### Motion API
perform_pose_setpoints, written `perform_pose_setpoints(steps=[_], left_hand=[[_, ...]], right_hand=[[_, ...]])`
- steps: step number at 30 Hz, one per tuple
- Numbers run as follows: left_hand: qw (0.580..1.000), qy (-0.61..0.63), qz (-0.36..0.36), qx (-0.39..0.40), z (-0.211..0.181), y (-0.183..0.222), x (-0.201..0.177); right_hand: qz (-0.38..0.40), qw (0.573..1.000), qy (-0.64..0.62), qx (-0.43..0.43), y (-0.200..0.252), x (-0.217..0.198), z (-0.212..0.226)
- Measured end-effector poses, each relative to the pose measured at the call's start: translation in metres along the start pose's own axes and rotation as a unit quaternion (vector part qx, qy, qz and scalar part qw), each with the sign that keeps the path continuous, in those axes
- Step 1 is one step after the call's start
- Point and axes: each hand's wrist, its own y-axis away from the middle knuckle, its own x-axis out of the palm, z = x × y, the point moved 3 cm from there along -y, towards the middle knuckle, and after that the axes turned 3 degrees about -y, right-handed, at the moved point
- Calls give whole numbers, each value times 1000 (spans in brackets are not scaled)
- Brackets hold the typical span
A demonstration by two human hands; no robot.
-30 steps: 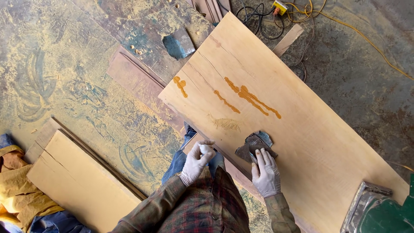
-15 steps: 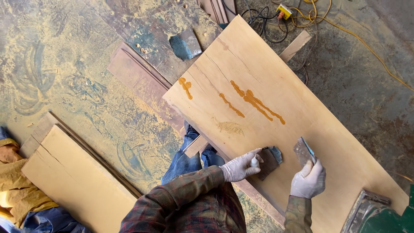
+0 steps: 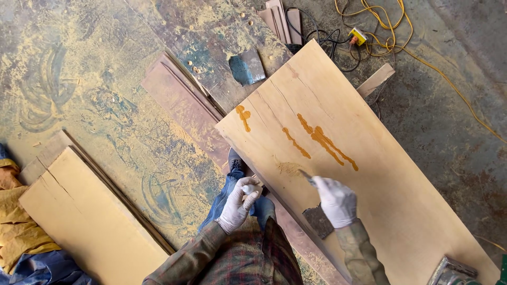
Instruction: The person squeezes wood glue from a white bottle onto a plywood panel, laying beads along cracks on the surface. They then use a sanding block to spread and sand the glued areas, working across the panel, and finish by handling the glue bottle nozzle.
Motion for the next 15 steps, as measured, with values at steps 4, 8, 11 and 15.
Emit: perform_pose_setpoints(steps=[4,8,11,15], left_hand=[[994,93,-36,-33,14,6,0],[998,19,-54,16,19,8,3],[999,28,-45,4,25,7,3],[996,78,-22,-38,15,-3,-3]], right_hand=[[61,992,4,-112,-17,22,20],[153,987,-32,-45,-35,37,-5],[193,980,-54,-11,-67,36,-18],[118,988,-101,-8,-105,7,-26]])
